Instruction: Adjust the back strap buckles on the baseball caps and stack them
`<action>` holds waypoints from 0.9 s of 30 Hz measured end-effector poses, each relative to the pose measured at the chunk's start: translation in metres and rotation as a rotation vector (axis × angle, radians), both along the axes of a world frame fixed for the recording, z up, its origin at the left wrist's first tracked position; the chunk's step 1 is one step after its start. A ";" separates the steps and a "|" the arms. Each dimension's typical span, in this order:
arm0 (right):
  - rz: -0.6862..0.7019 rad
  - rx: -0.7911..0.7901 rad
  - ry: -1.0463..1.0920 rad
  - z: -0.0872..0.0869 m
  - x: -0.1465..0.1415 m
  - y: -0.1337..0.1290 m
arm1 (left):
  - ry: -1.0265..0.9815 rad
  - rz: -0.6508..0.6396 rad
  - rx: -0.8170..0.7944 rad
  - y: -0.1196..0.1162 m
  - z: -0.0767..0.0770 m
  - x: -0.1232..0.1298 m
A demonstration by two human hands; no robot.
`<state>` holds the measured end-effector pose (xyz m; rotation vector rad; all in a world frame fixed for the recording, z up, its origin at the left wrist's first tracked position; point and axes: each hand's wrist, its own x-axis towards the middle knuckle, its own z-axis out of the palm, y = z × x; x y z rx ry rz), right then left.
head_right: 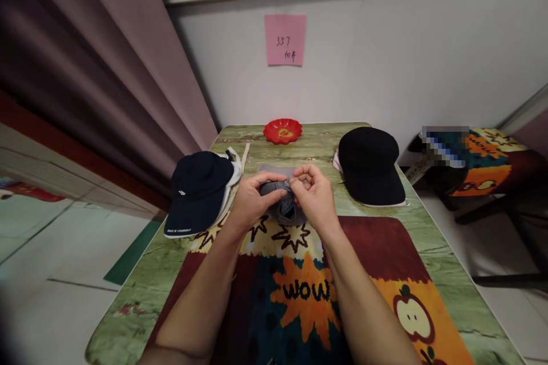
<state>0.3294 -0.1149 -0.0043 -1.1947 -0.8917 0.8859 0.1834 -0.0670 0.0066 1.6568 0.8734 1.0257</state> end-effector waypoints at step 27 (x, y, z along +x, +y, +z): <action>0.090 0.059 -0.130 0.001 0.021 0.001 | 0.084 0.007 0.305 0.003 -0.006 0.001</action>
